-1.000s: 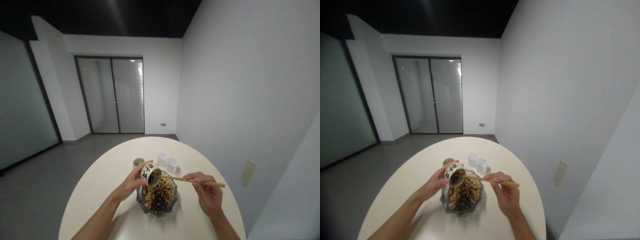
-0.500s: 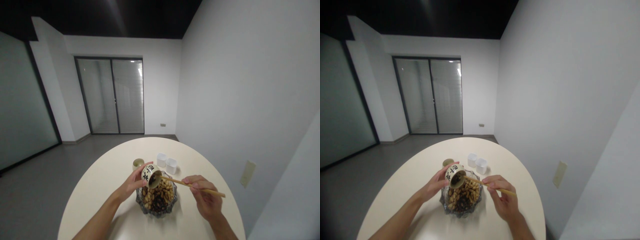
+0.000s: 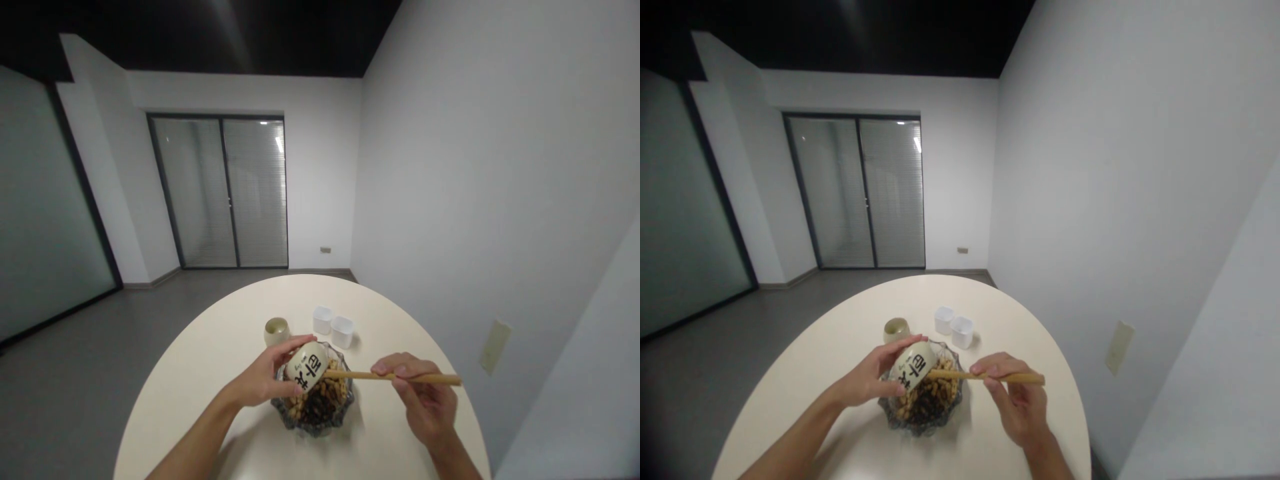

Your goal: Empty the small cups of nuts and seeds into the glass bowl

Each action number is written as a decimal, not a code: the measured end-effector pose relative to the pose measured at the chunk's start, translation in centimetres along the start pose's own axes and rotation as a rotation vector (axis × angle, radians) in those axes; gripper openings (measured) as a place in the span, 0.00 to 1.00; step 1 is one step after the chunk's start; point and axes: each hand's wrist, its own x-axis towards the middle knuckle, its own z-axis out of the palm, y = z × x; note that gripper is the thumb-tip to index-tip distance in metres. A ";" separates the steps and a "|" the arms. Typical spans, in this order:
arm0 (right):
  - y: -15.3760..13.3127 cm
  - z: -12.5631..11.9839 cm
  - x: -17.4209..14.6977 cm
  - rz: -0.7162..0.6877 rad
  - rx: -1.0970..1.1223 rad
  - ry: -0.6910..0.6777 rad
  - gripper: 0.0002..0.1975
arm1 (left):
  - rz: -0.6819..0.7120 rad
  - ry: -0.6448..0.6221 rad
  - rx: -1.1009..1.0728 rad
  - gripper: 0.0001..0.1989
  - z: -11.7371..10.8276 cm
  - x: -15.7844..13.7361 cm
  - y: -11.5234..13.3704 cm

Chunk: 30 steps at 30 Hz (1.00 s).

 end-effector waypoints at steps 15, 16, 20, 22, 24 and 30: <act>0.3 -0.4 -1.0 -0.161 -0.138 -0.088 0.16 | 0.027 0.111 -0.152 0.35 -0.1 -0.1 -0.7; 0.2 -0.3 -0.9 -0.154 -0.148 -0.112 0.17 | 0.031 0.115 -0.153 0.36 -0.2 -0.1 -0.8; 0.0 0.1 -1.0 -0.133 -0.115 -0.047 0.12 | 0.058 0.105 -0.169 0.36 -0.3 -0.1 -0.6; 0.1 0.2 -1.0 -0.125 -0.083 0.037 0.09 | 0.068 0.089 -0.177 0.38 -0.2 0.0 -0.4; 0.3 0.2 -1.0 -0.125 -0.070 0.076 0.08 | 0.076 0.078 -0.173 0.38 0.0 0.1 -0.2; 0.3 0.1 -0.8 -0.100 -0.090 -0.083 0.13 | 0.088 0.029 -0.162 0.37 0.2 0.3 0.3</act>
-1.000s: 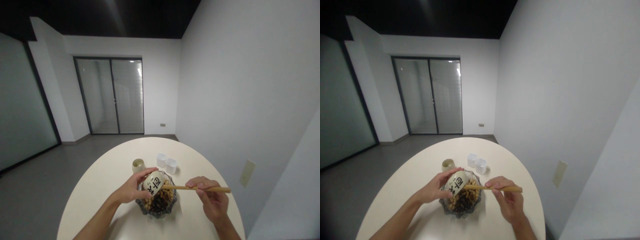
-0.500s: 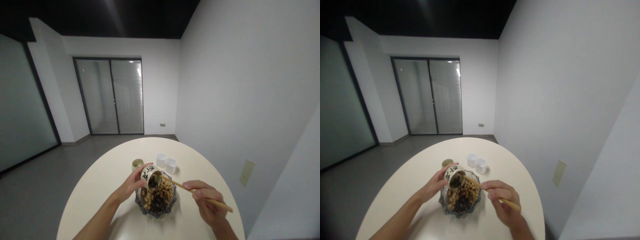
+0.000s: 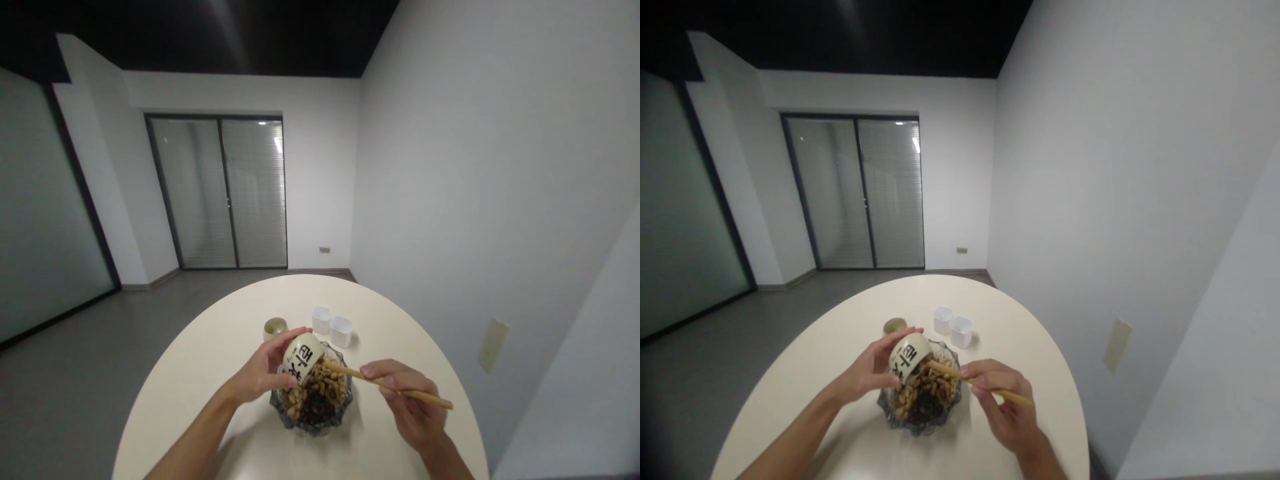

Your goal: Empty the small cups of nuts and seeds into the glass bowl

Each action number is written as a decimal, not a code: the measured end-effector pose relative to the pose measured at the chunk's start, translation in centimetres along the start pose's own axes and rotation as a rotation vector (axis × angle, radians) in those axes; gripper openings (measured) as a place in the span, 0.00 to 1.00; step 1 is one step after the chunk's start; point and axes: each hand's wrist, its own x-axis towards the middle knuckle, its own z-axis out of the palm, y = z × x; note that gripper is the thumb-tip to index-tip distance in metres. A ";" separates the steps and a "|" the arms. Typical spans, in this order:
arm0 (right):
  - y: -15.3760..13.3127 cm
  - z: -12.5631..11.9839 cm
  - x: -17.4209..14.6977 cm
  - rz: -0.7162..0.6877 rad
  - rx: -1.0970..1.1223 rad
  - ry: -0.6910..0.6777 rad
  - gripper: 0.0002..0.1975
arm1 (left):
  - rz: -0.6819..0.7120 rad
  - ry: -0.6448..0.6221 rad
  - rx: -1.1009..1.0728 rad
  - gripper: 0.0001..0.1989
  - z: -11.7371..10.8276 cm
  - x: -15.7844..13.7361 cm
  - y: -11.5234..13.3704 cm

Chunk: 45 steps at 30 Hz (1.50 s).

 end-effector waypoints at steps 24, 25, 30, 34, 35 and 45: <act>0.3 0.5 -0.6 0.052 -0.029 0.190 0.04 | -0.048 0.024 -0.034 0.38 -0.6 -0.4 0.0; 0.3 0.5 -0.7 0.051 -0.030 0.216 0.04 | -0.048 0.026 -0.030 0.38 -0.7 -0.4 0.0; 0.3 0.5 -0.7 0.062 -0.044 0.217 0.02 | -0.053 0.027 -0.012 0.39 -0.8 -0.5 0.3; 0.1 0.6 -0.6 0.048 -0.033 0.223 0.02 | -0.057 0.027 0.003 0.39 -0.8 -0.4 0.4; 0.1 0.6 -0.5 0.036 -0.030 0.233 0.03 | -0.053 0.026 0.004 0.38 -0.8 -0.4 0.4; 0.3 0.8 -0.6 0.061 0.013 0.243 0.03 | -0.040 0.036 -0.011 0.38 -0.7 -0.3 0.2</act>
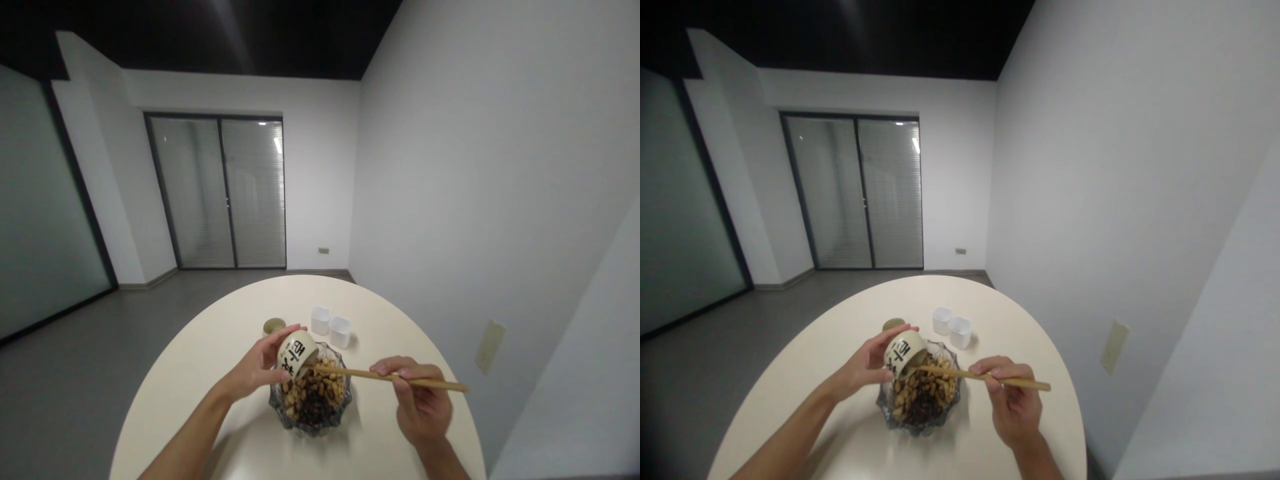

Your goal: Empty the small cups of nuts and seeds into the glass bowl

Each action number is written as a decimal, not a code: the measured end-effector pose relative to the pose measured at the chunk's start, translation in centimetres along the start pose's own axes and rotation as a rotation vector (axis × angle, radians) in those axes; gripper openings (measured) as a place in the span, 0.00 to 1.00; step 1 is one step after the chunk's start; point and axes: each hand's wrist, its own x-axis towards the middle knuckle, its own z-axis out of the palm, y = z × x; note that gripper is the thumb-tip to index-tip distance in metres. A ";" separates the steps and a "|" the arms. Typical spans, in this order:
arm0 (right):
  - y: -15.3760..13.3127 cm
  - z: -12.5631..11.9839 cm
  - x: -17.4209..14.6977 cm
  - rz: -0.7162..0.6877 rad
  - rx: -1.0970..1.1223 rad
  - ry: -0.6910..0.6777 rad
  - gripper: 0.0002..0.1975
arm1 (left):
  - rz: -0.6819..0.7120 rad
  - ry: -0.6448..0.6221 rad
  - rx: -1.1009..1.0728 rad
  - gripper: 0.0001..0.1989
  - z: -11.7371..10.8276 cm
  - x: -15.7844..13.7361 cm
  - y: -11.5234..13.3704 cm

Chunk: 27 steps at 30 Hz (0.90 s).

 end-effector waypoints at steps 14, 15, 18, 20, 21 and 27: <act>-0.2 1.5 0.1 -0.037 -0.006 0.054 0.02 | 0.007 0.026 -0.098 0.40 -0.3 -0.1 -0.8; -0.2 1.7 0.0 -0.032 -0.001 0.023 0.02 | 0.006 0.021 -0.103 0.40 -0.2 0.0 -0.9; -0.2 1.8 -0.2 -0.014 0.005 -0.025 0.03 | 0.011 0.019 -0.097 0.39 -0.1 0.1 -1.0; -0.3 1.5 -0.1 -0.008 0.004 -0.014 0.03 | 0.015 0.022 -0.083 0.39 -0.1 0.0 -0.9; -0.4 1.3 0.0 -0.008 0.005 0.002 0.03 | 0.014 0.022 -0.079 0.39 -0.2 0.0 -0.8; -0.1 0.8 0.2 -0.011 -0.022 0.089 0.03 | 0.017 -0.016 -0.087 0.39 -0.4 -0.2 -0.8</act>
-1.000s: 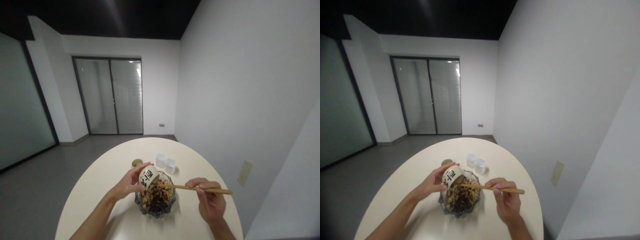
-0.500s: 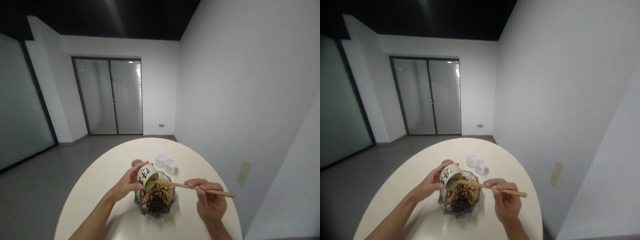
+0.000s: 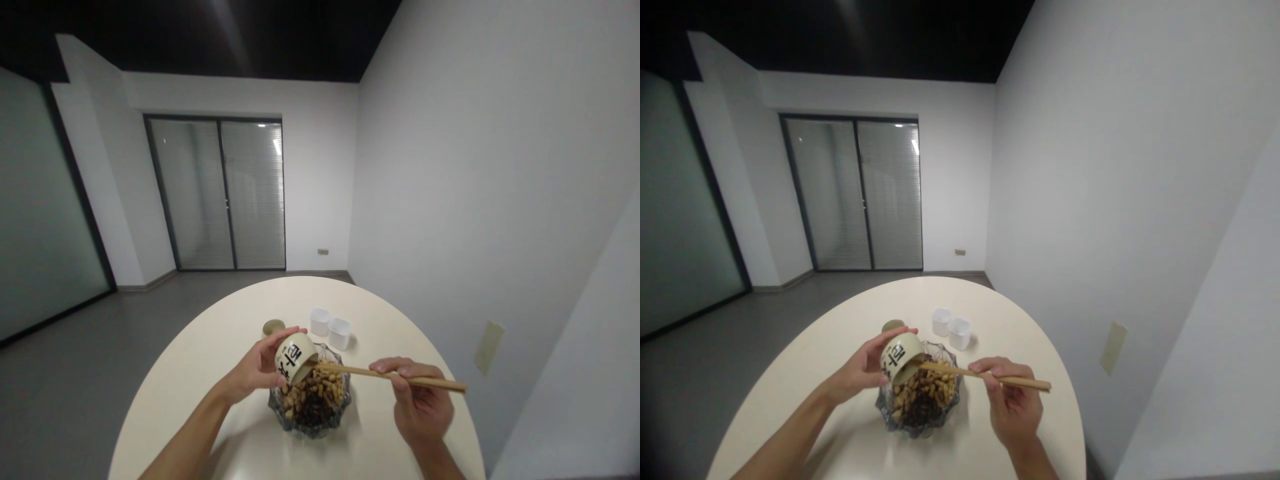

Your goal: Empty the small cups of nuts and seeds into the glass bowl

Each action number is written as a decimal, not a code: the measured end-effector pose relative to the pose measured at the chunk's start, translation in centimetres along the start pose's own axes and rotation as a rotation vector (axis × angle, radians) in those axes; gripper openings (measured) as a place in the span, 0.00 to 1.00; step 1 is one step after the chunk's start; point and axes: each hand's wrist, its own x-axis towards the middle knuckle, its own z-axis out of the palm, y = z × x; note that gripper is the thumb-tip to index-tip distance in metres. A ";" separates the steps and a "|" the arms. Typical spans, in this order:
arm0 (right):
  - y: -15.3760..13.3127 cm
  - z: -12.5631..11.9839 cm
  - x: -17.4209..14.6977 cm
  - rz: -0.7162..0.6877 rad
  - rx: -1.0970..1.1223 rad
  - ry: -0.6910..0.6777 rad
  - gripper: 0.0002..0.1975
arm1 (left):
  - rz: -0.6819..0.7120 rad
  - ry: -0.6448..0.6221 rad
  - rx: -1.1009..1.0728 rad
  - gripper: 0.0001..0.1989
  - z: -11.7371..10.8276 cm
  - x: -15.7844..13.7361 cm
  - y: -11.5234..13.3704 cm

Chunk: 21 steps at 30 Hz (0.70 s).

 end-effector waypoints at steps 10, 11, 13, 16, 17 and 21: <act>0.0 -0.5 -0.1 0.002 -0.018 -0.054 0.03 | -0.046 -0.030 0.050 0.39 0.3 0.2 0.2; 0.0 -0.6 -0.1 0.001 -0.022 -0.046 0.03 | -0.054 -0.034 0.052 0.39 0.3 0.2 0.3; 0.0 -0.7 0.0 0.004 -0.031 -0.057 0.03 | -0.067 -0.042 0.050 0.39 0.2 0.2 0.3; -0.2 -0.6 0.1 0.015 -0.032 -0.086 0.02 | -0.063 -0.027 0.060 0.39 0.1 0.2 0.1; -0.3 -0.5 0.2 0.013 -0.030 -0.073 0.02 | -0.049 -0.004 0.070 0.39 0.0 0.1 0.0; -0.4 -0.3 0.5 -0.038 -0.054 0.083 0.03 | 0.001 0.203 0.144 0.43 -0.8 -0.1 -0.3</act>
